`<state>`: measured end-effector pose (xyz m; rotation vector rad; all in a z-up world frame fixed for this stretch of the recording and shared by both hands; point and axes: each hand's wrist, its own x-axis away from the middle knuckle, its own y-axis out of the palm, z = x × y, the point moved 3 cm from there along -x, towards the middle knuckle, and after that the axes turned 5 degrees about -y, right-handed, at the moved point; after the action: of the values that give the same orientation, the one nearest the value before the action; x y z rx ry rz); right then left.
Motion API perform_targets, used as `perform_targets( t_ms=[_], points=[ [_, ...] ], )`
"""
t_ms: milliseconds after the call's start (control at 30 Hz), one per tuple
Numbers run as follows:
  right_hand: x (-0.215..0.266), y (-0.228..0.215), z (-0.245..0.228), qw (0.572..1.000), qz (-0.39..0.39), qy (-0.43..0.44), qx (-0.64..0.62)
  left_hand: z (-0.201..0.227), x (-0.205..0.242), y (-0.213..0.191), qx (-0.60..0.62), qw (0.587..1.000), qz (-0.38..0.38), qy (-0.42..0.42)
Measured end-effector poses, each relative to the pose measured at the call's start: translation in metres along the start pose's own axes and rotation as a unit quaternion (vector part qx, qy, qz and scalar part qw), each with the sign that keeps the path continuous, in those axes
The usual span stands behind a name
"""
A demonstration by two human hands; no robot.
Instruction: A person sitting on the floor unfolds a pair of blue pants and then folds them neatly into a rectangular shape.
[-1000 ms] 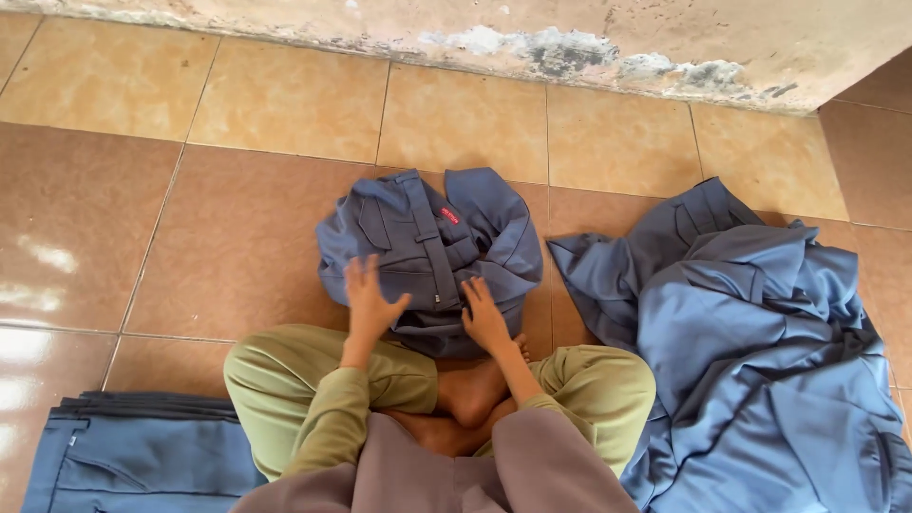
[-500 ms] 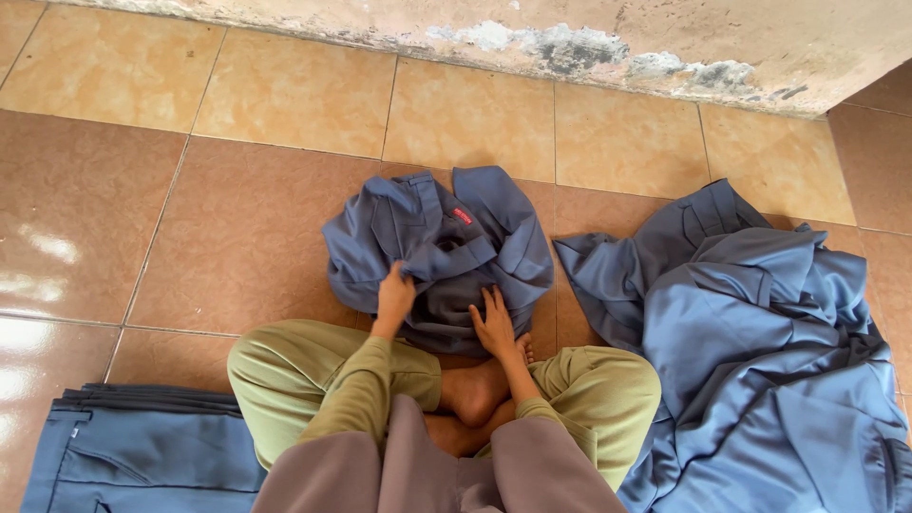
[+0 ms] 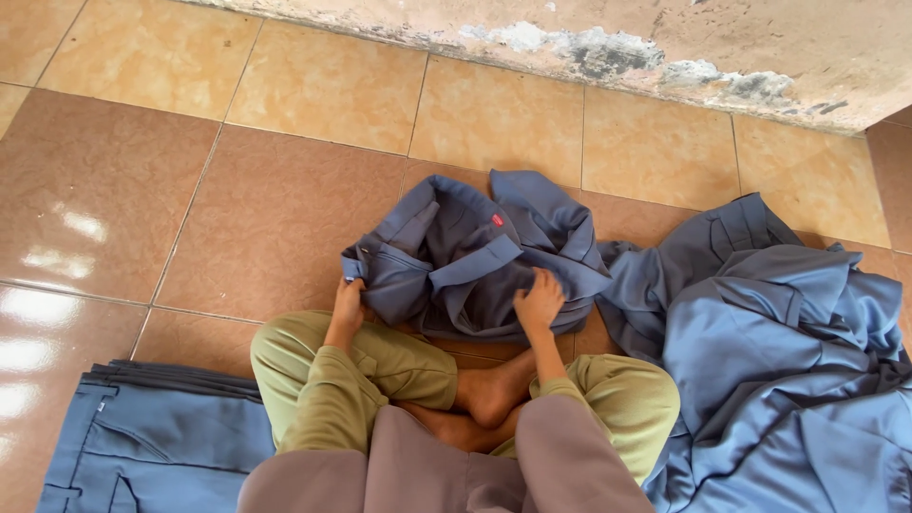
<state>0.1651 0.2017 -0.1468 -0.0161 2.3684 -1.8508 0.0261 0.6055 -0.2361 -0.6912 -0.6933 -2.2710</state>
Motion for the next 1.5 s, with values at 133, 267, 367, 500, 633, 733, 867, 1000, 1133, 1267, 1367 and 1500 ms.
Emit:
perform_targets(
  t_ms=[133,267,367,500,633,733,867,1000,1133,1267,1367,1500],
  points=[
    [0.007,-0.003,-0.06,0.931,-0.004,-0.075,-0.358,-0.015,-0.01,0.002,-0.009,1.0,-0.023,-0.009],
    [0.016,-0.007,-0.099,0.641,-0.144,0.252,-0.711,0.01,0.035,0.024,-0.002,1.0,-0.02,0.016],
    [0.014,0.029,-0.083,0.648,-0.116,0.271,-0.702,0.004,0.029,0.017,0.017,0.998,-0.041,0.04],
    [-0.01,0.085,-0.037,0.691,0.012,0.271,-0.67,0.002,0.029,0.02,0.099,0.989,-0.088,0.07],
    [-0.032,-0.012,-0.065,0.777,0.043,0.21,-0.592,0.03,0.051,0.037,0.119,0.984,-0.119,0.055],
    [-0.046,-0.07,-0.087,0.837,0.055,0.116,-0.531,0.071,0.084,0.064,0.08,0.985,-0.147,0.037],
    [-0.044,-0.172,-0.15,0.861,0.159,-0.083,-0.475,0.13,0.123,0.106,0.01,0.988,-0.099,0.118],
    [-0.032,-0.226,-0.197,0.845,0.232,-0.215,-0.431,0.204,0.212,0.147,-0.095,0.967,0.001,0.236],
    [-0.004,-0.278,-0.242,0.838,0.204,-0.261,-0.434,0.192,0.209,0.154,-0.13,0.953,-0.022,0.273],
    [0.014,-0.276,-0.263,0.8,0.118,-0.305,-0.503,0.217,0.276,0.178,-0.144,0.933,-0.101,0.314],
    [0.018,-0.264,-0.258,0.774,0.055,-0.336,-0.534,0.209,0.277,0.173,-0.149,0.926,-0.144,0.316],
    [0.025,-0.262,-0.251,0.761,-0.006,-0.369,-0.534,0.182,0.242,0.159,-0.163,0.902,-0.203,0.344]
  ],
)
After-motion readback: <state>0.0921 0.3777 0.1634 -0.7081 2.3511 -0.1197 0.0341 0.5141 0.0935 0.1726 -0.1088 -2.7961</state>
